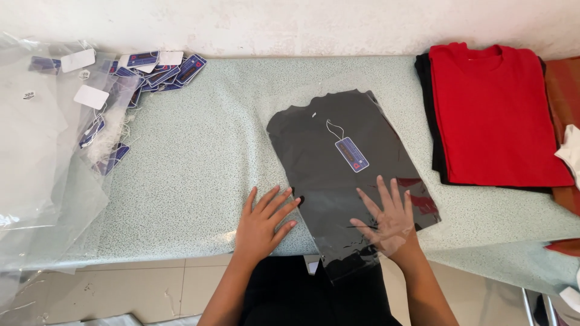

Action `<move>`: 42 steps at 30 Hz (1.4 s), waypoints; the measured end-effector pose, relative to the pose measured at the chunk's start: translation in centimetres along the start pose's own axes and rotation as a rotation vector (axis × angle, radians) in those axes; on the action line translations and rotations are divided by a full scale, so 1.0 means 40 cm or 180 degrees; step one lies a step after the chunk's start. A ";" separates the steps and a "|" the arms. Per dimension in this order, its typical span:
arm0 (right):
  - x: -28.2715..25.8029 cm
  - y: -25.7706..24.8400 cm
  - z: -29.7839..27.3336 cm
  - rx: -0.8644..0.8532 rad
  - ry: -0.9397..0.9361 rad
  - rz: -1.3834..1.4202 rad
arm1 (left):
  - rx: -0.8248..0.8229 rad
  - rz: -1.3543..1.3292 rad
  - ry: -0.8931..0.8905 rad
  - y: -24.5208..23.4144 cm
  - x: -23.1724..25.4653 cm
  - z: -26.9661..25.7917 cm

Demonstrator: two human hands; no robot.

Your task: Folding a black t-shirt, attaching a price tag, and placing it into a clear plastic bag.

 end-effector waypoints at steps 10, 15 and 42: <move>0.013 0.070 0.025 -0.0886 0.0220 -0.0274 | -0.0066 -0.0130 -0.0114 0.011 -0.009 -0.008; 0.010 0.077 0.059 -0.0725 0.0207 -0.0174 | -0.0041 -0.0115 -0.0162 0.010 -0.009 -0.008; 0.086 -0.019 -0.139 0.0723 0.0721 0.0409 | 0.0080 -0.0033 -0.0224 0.014 -0.004 -0.019</move>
Point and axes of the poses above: each hand's wrist, its own z-axis towards the middle knuckle, its own y-axis out of the palm, x = y × z, the point moved 2 cm from there along z, towards the middle knuckle, and after that the axes turned 15 degrees about x, right-handed, at the moved point
